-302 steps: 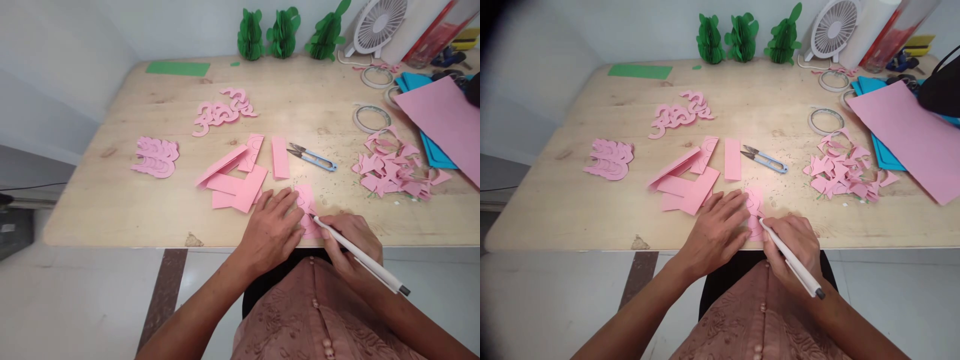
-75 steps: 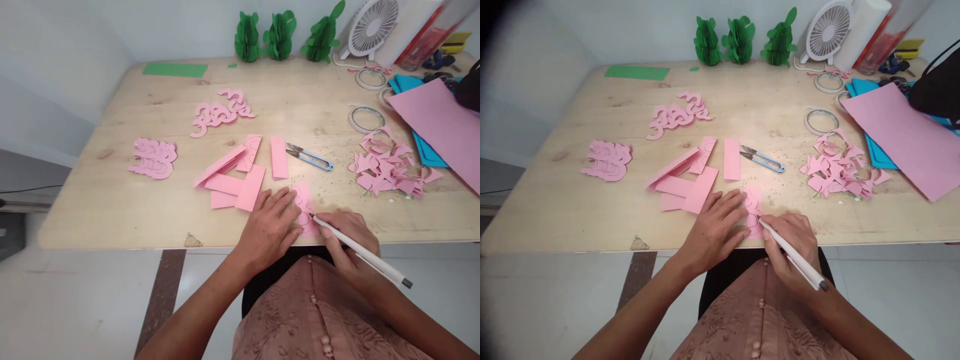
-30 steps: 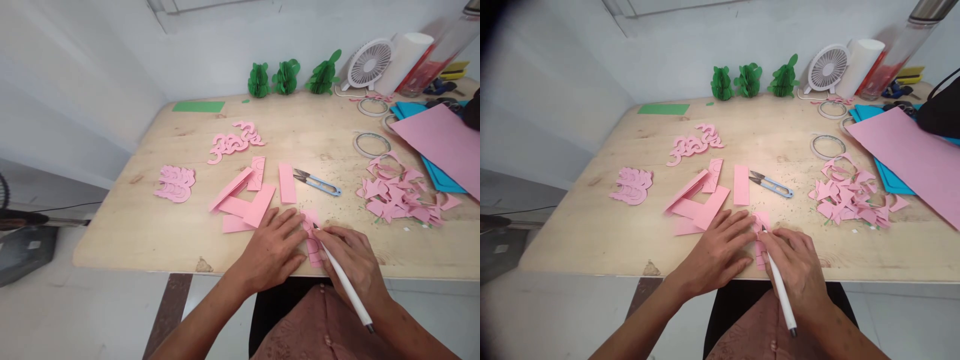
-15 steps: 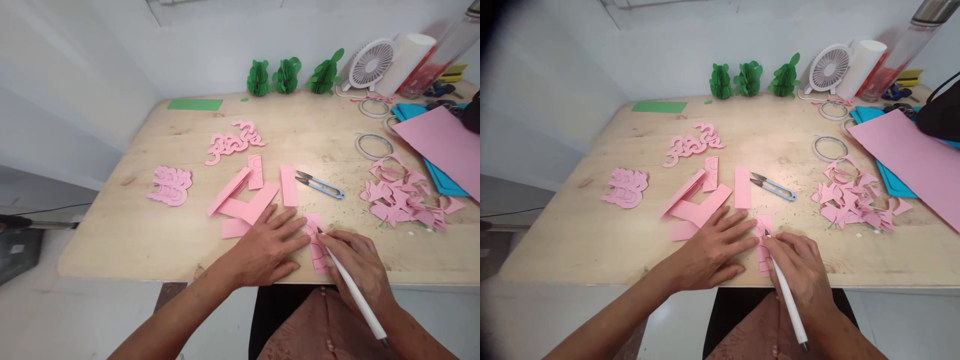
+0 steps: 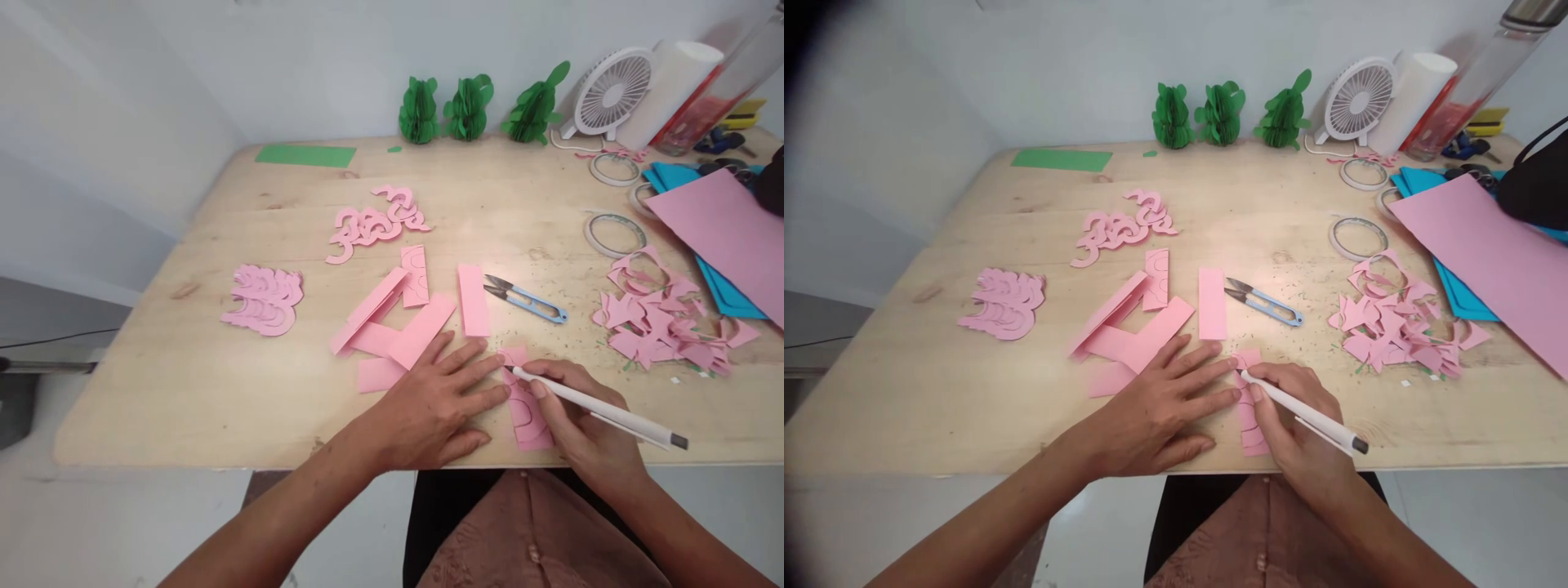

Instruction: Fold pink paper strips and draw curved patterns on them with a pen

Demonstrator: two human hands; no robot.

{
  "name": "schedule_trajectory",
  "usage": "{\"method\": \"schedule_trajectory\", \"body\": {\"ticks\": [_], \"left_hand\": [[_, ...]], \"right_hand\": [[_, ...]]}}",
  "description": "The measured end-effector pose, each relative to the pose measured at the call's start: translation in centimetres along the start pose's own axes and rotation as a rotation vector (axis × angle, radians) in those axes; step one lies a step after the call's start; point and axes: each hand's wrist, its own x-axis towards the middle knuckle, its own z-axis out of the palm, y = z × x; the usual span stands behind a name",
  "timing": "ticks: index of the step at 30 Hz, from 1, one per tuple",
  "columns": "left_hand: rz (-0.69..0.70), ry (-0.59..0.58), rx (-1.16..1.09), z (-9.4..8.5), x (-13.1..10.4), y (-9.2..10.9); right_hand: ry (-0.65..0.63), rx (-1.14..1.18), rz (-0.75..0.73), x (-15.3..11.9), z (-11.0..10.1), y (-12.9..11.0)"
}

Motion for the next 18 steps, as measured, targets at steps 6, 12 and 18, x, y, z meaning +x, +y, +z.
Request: {"method": "schedule_trajectory", "body": {"ticks": [6, 12, 18], "left_hand": [[-0.008, -0.014, -0.04, -0.15, -0.02, -0.1], [-0.008, -0.016, -0.049, -0.03, -0.06, -0.09], [-0.008, -0.031, -0.042, 0.03, -0.07, -0.14]], "right_hand": [[0.015, -0.046, -0.022, 0.12, 0.2, 0.15], [-0.006, -0.037, -0.02, 0.04, 0.24, 0.14], [-0.019, -0.025, -0.031, 0.1, 0.19, 0.13]]}}
